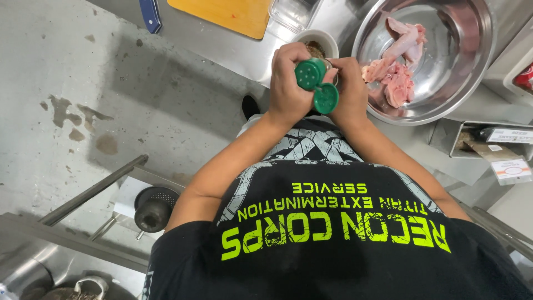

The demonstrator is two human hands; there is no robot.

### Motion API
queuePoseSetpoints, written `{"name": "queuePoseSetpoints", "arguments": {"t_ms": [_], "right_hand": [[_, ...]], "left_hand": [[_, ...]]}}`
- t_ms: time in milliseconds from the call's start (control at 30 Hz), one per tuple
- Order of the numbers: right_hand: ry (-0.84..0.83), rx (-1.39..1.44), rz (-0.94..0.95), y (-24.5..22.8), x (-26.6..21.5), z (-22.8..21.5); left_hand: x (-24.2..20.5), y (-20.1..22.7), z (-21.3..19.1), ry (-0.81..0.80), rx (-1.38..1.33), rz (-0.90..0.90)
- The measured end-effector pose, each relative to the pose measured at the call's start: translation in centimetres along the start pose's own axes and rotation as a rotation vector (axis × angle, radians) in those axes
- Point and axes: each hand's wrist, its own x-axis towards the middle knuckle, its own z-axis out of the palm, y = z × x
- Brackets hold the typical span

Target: Preparing and seasoning chicken wings.

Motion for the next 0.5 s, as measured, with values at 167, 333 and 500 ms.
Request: {"name": "queuePoseSetpoints", "arguments": {"t_ms": [167, 333, 500], "right_hand": [[-0.049, 0.206, 0.252, 0.6, 0.0, 0.2], [-0.071, 0.164, 0.187, 2.3, 0.7, -1.7], [-0.039, -0.118, -0.065, 4.1, 1.8, -3.3]], "left_hand": [[1.4, -0.1, -2.4, -0.11, -0.25, -0.191], [1.1, -3.6, -4.5, -0.104, -0.425, -0.336], [-0.6, -6.2, -4.9, -0.075, -0.472, -0.454]]}}
